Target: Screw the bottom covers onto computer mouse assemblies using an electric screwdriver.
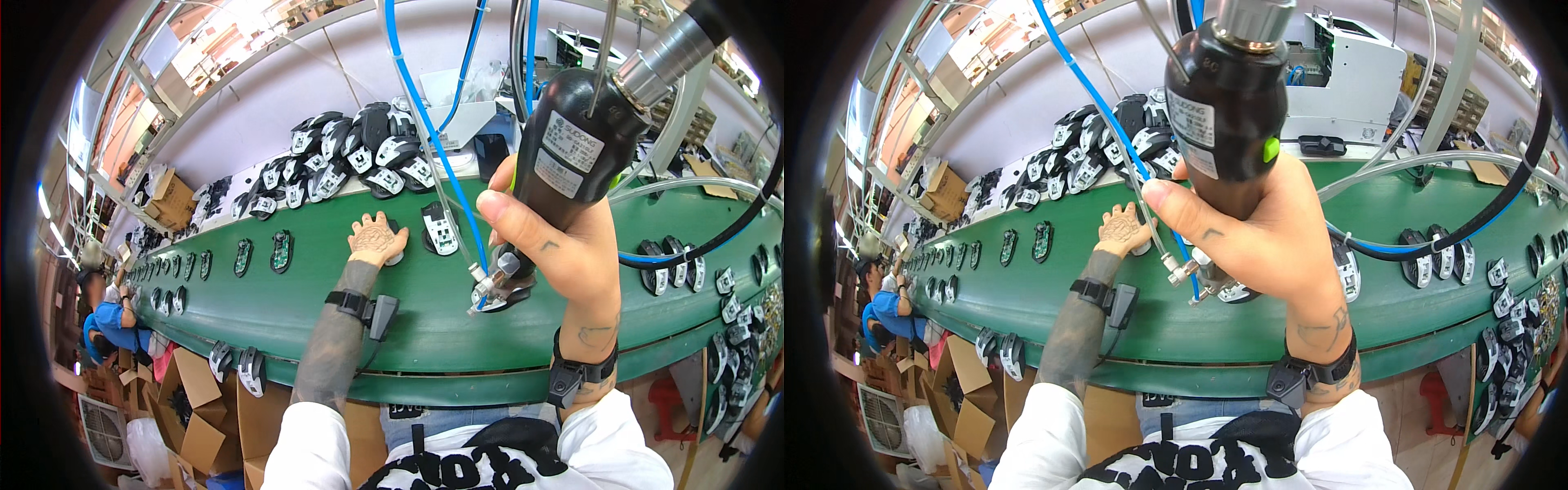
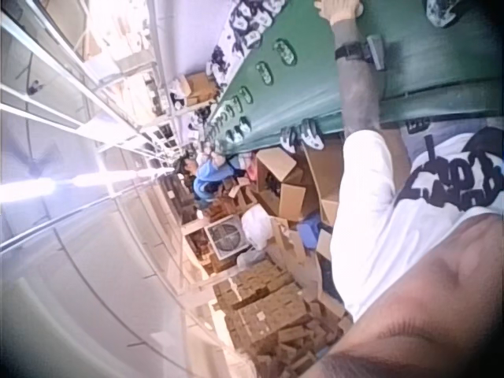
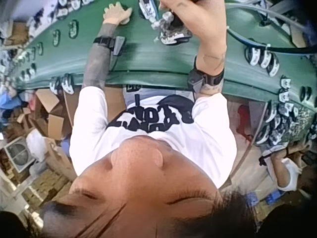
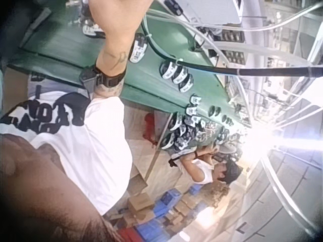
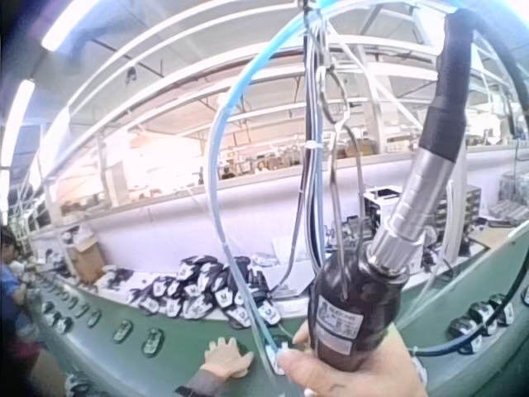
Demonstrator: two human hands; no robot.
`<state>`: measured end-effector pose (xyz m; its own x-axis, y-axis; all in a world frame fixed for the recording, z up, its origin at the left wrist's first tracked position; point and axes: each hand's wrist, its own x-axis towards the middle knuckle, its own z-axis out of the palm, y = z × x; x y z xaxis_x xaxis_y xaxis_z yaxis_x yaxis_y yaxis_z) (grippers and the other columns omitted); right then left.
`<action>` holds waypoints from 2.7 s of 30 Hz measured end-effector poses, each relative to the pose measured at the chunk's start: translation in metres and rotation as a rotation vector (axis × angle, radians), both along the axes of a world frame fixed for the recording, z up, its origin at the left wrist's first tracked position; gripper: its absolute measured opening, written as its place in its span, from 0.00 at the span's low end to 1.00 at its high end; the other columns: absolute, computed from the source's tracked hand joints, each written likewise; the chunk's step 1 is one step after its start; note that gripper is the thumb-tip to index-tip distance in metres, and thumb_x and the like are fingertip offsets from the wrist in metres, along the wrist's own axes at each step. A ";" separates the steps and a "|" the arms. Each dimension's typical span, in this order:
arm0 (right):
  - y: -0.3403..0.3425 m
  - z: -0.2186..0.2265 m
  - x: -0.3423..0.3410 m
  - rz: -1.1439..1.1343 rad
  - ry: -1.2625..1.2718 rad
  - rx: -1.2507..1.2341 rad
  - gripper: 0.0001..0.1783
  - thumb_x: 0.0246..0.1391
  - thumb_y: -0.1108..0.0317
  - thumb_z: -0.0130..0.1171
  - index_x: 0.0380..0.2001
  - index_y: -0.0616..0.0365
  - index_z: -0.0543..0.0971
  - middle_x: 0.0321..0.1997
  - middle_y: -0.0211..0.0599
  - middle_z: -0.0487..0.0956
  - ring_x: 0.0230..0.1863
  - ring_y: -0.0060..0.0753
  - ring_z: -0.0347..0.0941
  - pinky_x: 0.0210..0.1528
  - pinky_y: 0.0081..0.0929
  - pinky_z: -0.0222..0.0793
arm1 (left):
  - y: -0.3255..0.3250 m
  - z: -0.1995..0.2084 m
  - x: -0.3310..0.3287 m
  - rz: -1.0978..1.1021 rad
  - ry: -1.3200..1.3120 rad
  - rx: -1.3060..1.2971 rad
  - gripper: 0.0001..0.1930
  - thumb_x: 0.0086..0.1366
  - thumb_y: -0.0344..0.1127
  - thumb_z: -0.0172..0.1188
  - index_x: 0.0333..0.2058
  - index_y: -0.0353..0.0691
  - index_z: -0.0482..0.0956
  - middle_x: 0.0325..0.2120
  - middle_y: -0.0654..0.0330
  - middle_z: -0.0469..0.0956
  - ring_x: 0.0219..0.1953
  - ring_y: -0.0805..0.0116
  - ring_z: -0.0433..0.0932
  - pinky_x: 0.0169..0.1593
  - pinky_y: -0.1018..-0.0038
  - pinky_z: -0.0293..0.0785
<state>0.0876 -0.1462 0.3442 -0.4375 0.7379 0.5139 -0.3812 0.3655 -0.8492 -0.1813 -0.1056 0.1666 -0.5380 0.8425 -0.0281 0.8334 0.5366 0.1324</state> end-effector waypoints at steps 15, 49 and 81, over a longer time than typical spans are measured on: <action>0.010 -0.001 -0.003 -0.189 -0.115 0.057 0.10 0.49 0.71 0.58 0.34 0.64 0.72 0.21 0.33 0.73 0.23 0.25 0.70 0.30 0.24 0.67 | -0.037 -0.038 -0.105 -0.026 0.084 0.351 0.31 0.57 0.57 0.50 0.53 0.41 0.69 0.55 0.42 0.62 0.60 0.46 0.57 0.61 0.59 0.52; 0.009 -0.042 -0.055 -0.208 0.415 0.193 0.16 0.60 0.59 0.48 0.47 0.55 0.67 0.21 0.25 0.65 0.21 0.19 0.61 0.26 0.25 0.67 | -0.094 -0.020 0.060 -0.152 -2.516 0.739 0.26 0.61 0.43 0.47 0.58 0.45 0.58 0.45 0.54 0.67 0.42 0.59 0.73 0.44 0.59 0.76; -0.008 -0.046 -0.056 0.057 0.441 0.139 0.23 0.62 0.53 0.42 0.54 0.56 0.59 0.22 0.28 0.64 0.19 0.23 0.61 0.25 0.24 0.61 | -0.096 -0.016 0.051 -0.737 -0.092 1.096 0.11 0.45 0.35 0.68 0.29 0.46 0.78 0.27 0.70 0.76 0.31 0.72 0.74 0.41 0.70 0.65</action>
<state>0.0316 -0.1542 0.2981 -0.1928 0.6297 0.7525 -0.7180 0.4322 -0.5456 -0.1302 -0.2015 0.1509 0.0194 0.5444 0.8386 0.8464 -0.4554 0.2760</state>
